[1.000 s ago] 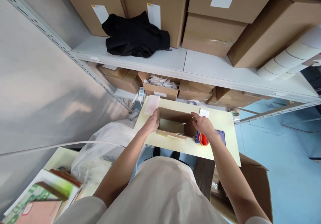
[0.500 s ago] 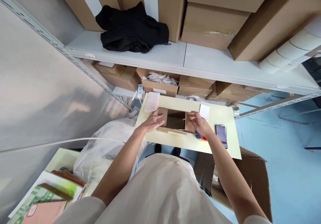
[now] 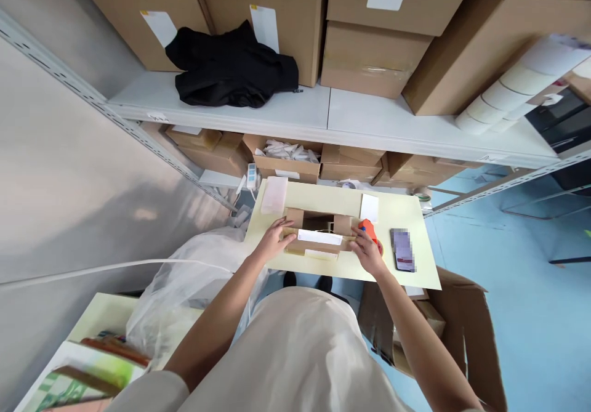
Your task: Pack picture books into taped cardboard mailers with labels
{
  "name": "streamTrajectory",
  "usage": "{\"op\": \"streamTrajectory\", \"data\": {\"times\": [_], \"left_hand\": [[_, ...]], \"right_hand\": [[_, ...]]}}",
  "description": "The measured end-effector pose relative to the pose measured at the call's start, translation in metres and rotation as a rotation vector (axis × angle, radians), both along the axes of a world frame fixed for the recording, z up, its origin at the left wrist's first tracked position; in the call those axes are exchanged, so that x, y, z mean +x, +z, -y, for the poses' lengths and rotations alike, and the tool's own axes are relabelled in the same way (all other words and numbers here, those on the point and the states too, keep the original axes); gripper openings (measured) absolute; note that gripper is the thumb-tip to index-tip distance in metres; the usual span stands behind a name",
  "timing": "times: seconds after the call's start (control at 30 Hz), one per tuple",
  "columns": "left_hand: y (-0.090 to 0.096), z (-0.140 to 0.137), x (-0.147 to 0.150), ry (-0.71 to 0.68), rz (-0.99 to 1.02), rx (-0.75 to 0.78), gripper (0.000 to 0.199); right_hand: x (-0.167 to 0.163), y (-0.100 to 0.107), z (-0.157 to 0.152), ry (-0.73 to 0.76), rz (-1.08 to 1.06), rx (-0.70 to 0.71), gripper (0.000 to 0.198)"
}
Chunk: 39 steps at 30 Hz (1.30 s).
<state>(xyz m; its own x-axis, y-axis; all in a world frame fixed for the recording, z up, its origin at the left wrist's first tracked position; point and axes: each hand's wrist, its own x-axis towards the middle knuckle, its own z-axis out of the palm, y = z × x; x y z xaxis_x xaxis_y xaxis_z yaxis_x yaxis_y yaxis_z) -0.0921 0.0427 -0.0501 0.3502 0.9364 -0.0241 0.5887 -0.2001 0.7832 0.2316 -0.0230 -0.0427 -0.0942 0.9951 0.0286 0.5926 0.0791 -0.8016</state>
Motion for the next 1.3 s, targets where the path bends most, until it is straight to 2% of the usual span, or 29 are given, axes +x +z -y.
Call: {"op": "streamTrajectory", "data": {"times": [0.07, 0.13, 0.2, 0.27, 0.33, 0.43, 0.57, 0.7, 0.8, 0.9, 1.0, 1.13, 1.3], "left_hand": [[-0.008, 0.006, 0.004, 0.096, 0.074, 0.002, 0.054], [-0.014, 0.010, 0.007, 0.172, 0.135, -0.027, 0.067], [-0.015, 0.011, 0.010, 0.207, 0.176, -0.055, 0.075], [-0.014, 0.009, 0.012, 0.203, 0.200, -0.067, 0.081], [-0.011, 0.007, 0.014, 0.195, 0.206, -0.070, 0.084], [-0.007, 0.005, 0.015, 0.148, 0.175, -0.043, 0.079], [-0.005, -0.002, 0.016, 0.057, 0.105, 0.031, 0.070], [-0.007, -0.014, 0.015, 0.044, 0.071, 0.030, 0.071], [-0.014, -0.007, 0.010, 0.019, 0.046, -0.029, 0.073], [-0.027, 0.008, 0.007, 0.038, 0.046, -0.042, 0.066], [-0.037, 0.013, 0.012, 0.069, 0.059, -0.017, 0.061], [-0.040, -0.004, 0.028, 0.028, -0.012, 0.022, 0.061], [-0.030, -0.007, 0.044, 0.063, -0.326, 0.113, 0.057]], "right_hand": [[-0.008, -0.008, -0.002, -0.162, -0.082, -0.019, 0.033], [-0.011, -0.011, -0.008, -0.247, -0.121, -0.040, 0.055], [-0.009, -0.008, -0.016, -0.247, -0.123, -0.041, 0.076], [-0.003, -0.003, -0.026, -0.185, -0.097, -0.039, 0.082], [0.002, 0.002, -0.034, -0.086, -0.054, -0.039, 0.072], [0.003, 0.004, -0.038, 0.008, 0.038, -0.017, 0.055], [-0.004, 0.005, -0.037, 0.001, 0.213, -0.071, 0.055], [-0.009, 0.009, -0.038, -0.015, 0.317, -0.186, 0.058], [-0.012, 0.001, -0.026, -0.009, 0.323, -0.201, 0.058], [-0.016, -0.018, -0.008, -0.001, 0.263, -0.159, 0.053], [-0.018, -0.031, -0.002, -0.065, 0.221, -0.095, 0.048], [-0.016, -0.031, -0.019, -0.195, 0.251, -0.086, 0.043], [-0.024, -0.029, -0.025, -0.259, 0.352, -0.094, 0.043]]}}
